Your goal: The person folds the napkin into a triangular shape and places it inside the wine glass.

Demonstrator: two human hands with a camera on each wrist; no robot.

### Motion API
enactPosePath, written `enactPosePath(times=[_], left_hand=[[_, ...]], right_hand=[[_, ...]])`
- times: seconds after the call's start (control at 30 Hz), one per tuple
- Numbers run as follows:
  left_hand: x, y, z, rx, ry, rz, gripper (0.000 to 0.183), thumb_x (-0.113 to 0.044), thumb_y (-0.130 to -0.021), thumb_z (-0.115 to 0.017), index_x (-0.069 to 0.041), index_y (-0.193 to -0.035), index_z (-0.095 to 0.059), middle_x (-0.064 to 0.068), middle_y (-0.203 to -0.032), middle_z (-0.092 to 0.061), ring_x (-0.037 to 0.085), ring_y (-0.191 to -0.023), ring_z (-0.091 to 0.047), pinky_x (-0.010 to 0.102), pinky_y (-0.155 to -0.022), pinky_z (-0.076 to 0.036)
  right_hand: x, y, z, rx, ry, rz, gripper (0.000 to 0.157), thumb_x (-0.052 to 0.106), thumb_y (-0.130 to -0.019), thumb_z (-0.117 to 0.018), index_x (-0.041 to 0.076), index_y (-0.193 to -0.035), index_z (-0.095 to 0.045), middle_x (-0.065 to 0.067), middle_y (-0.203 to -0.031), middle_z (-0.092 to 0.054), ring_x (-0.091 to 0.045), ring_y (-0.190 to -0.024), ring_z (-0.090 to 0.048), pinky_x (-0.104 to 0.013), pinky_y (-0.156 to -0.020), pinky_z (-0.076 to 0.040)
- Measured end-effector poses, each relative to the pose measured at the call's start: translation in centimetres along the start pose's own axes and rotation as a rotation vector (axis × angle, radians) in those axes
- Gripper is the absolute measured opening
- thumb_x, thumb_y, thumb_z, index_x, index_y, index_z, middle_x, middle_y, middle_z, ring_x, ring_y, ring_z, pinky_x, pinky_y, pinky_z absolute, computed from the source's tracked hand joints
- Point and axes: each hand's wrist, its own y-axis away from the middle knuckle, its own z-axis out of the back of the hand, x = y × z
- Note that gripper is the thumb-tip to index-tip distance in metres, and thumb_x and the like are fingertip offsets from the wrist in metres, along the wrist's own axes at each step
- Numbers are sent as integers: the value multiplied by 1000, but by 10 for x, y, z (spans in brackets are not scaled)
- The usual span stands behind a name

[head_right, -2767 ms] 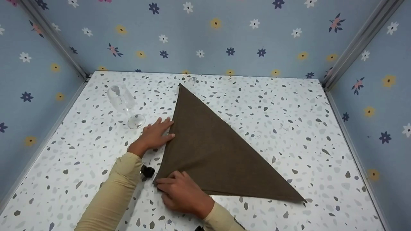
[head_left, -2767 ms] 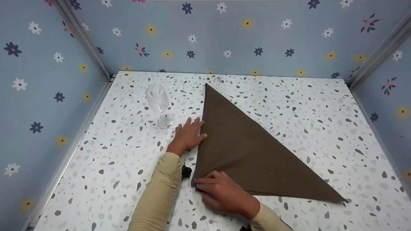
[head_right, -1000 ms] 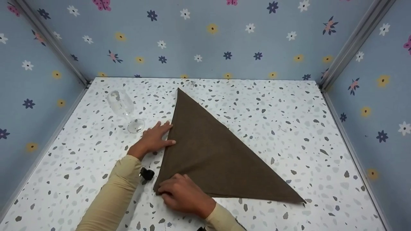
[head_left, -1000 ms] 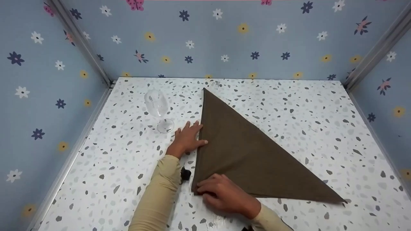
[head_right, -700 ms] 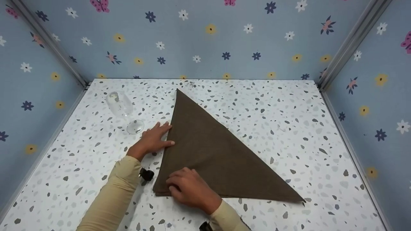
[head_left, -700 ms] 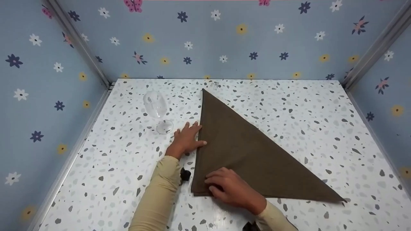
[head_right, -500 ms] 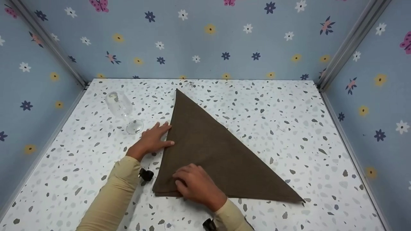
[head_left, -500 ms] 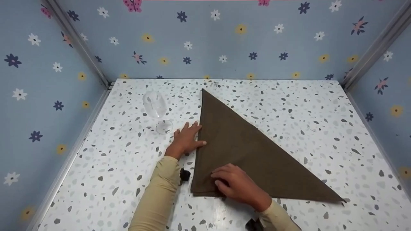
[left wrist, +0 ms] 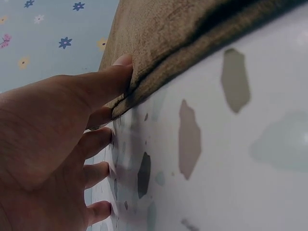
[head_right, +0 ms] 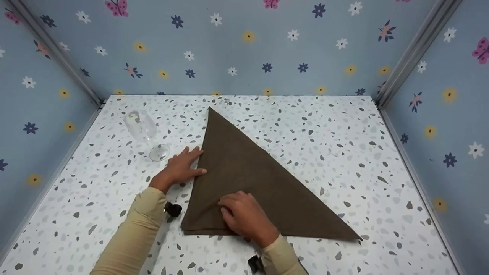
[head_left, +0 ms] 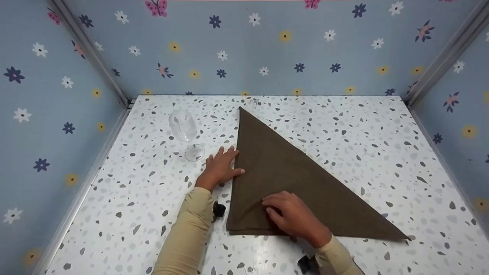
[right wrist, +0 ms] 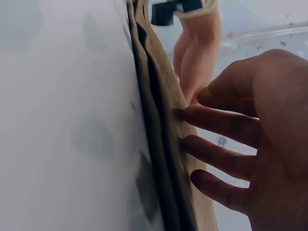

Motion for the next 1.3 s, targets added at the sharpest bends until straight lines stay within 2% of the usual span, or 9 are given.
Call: enactPosePath(times=[0.33,0.57,0.93,1.13,1.3], left_hand=[[5,2,0,0,18,-3,78,-47,-96,-65,-13,-158,-32,8,-165,-20,33,-153,-7,61,-117,-10],[6,1,0,-8,13,-11,78,-47,-96,-65,-13,-158,-32,8,-165,-20,33,-152,-7,61,-116,-10],[4,1,-1,-21,25,-24,77,-46,-96,-65,-13,-158,-33,9,-165,-22,34,-152,-9,61,-116,-11],[1,0,0,-23,13,-35,78,-47,-95,-66,-12,-157,-34,10,-164,-23,35,-152,-10,62,-116,-11],[1,-1,-1,-7,13,-18,78,-47,-95,-66,-13,-158,-33,9,-165,-21,34,-152,-8,61,-116,-10]], right_hand=[[-11,5,8,-28,56,-37,15,17,-94,-68,16,-107,-76,6,-107,-71,-13,-100,-63,-39,-86,-52],[-19,12,14,-93,98,-73,15,17,-92,-70,16,-106,-76,4,-106,-71,-16,-100,-63,-42,-85,-51],[-27,20,26,-88,110,-245,18,17,-93,-71,14,-109,-76,2,-108,-70,-21,-103,-63,-51,-87,-46],[-31,25,30,-112,132,-284,19,16,-92,-71,11,-110,-75,-2,-108,-71,-25,-101,-63,-53,-88,-47],[-34,28,35,-149,190,-324,20,14,-90,-72,8,-108,-75,-6,-106,-71,-29,-98,-64,-52,-85,-50]])
